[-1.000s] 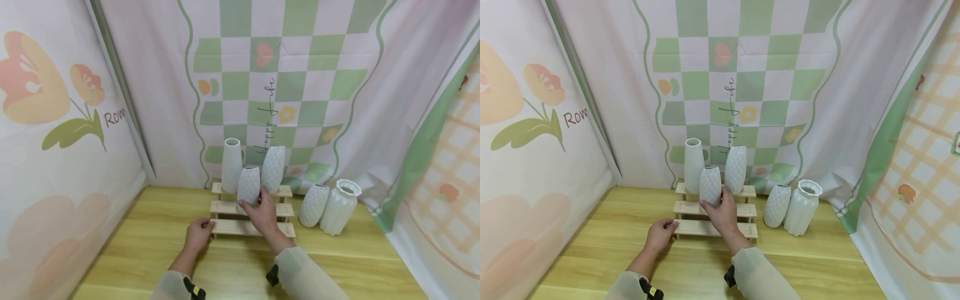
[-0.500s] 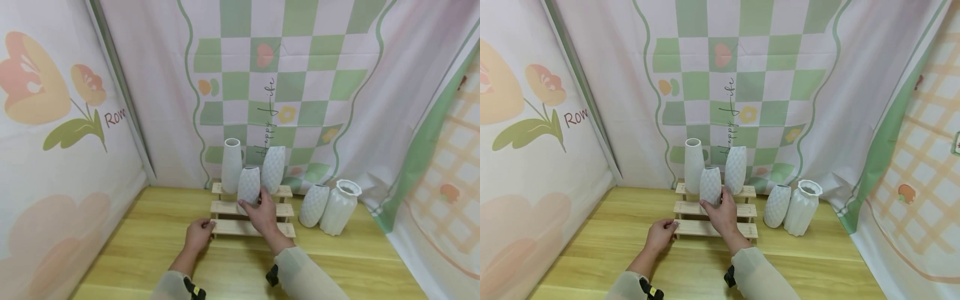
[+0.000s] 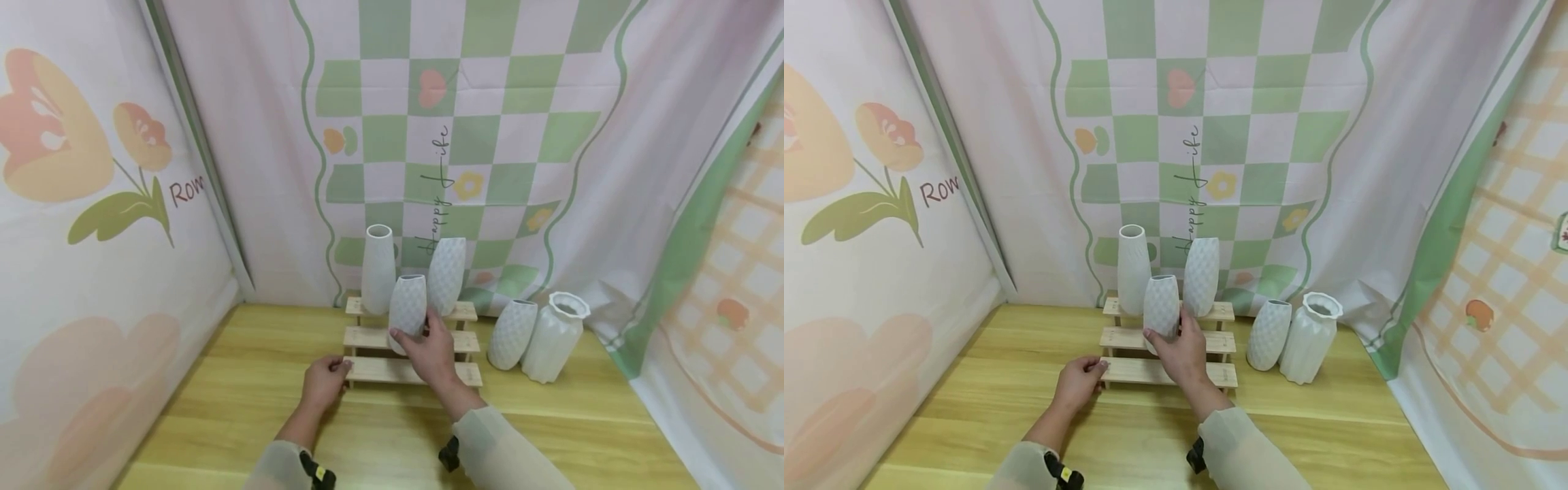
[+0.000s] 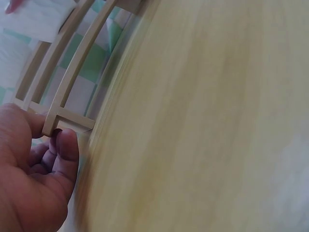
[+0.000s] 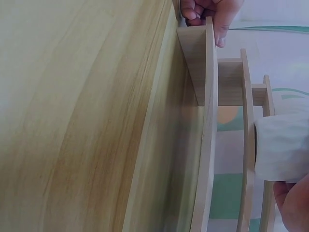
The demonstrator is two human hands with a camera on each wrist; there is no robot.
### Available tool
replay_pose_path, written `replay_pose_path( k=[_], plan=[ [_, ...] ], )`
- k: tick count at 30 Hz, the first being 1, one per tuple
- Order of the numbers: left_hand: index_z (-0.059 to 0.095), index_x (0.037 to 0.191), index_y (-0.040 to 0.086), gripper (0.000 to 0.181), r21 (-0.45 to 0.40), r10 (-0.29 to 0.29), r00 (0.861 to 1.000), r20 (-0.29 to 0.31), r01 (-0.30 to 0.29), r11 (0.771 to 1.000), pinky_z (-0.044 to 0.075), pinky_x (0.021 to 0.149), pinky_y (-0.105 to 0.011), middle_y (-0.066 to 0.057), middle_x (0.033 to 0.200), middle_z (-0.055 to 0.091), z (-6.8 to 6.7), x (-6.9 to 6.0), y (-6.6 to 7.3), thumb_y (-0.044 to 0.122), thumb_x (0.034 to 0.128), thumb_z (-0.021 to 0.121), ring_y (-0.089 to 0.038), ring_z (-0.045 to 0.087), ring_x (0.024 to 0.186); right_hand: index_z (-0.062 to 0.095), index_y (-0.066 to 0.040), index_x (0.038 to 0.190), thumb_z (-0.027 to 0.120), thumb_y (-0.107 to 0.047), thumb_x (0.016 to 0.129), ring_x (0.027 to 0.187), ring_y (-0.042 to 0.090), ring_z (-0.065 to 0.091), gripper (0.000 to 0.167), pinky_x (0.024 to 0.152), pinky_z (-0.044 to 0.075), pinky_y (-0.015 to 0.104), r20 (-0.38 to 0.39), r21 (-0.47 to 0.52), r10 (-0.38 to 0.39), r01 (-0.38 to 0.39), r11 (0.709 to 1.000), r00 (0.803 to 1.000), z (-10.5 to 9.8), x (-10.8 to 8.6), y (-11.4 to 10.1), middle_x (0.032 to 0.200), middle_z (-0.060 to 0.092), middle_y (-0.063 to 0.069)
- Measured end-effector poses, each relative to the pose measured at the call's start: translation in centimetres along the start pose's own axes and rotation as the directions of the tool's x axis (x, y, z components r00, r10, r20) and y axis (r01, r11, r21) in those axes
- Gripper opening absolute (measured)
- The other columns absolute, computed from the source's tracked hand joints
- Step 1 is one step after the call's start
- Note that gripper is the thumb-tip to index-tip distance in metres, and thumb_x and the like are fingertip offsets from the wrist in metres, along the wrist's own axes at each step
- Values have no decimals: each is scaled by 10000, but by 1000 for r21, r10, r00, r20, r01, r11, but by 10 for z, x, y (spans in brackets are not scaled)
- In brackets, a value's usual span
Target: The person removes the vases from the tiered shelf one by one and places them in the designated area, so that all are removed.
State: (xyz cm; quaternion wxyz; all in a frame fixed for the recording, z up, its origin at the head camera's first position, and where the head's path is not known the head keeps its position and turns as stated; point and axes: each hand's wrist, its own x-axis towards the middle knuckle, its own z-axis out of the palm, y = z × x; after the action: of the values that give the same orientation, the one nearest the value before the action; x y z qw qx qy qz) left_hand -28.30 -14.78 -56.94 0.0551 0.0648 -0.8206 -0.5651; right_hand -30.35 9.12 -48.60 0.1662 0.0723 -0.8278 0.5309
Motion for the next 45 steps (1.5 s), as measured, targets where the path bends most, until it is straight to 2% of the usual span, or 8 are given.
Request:
replay_pose_path(
  k=[8,18,26,36,45],
  plan=[
    [685,1244,-61,400,9,3,1000,-2,-3,1000,582,610,-318,-101,957,721,0,0,0,261,1008,693,-158,663,675,545,-219,1431,863,-512,824,1197,234,610,745,950,582,467,5,15,3,-3,1000,1000,-5,-7,-1,1294,617,16],
    [689,1238,-62,399,19,18,1000,-8,-18,1000,575,611,-313,-93,937,723,0,-2,-5,260,1003,700,-157,661,655,564,-217,1425,863,-546,808,1189,242,622,760,916,601,456,4,35,24,-24,999,1000,-8,-18,-1,1288,628,10],
    [692,1243,-46,387,23,0,1000,-19,0,1000,582,616,-315,-100,946,721,-1,-2,1,257,1001,698,-162,663,674,569,-234,1424,877,-490,818,1159,228,632,727,887,608,432,-3,51,12,-12,999,1000,-14,-25,-3,1269,635,1],
    [682,1267,-43,405,22,-12,1000,-18,12,1000,584,614,-304,-106,981,723,0,-2,3,268,1009,690,-168,668,709,578,-184,1398,886,-499,801,1109,248,668,742,816,623,356,-2,60,30,-30,998,1000,-25,-36,0,1272,639,28],
    [675,1273,-53,415,19,-5,1000,-11,5,1000,586,625,-317,-104,974,720,2,-1,1,267,1009,691,-163,660,701,575,-132,1389,897,-473,799,1109,268,660,753,821,619,391,-32,13,47,-46,999,998,-38,-43,6,1259,637,54]
  ],
)
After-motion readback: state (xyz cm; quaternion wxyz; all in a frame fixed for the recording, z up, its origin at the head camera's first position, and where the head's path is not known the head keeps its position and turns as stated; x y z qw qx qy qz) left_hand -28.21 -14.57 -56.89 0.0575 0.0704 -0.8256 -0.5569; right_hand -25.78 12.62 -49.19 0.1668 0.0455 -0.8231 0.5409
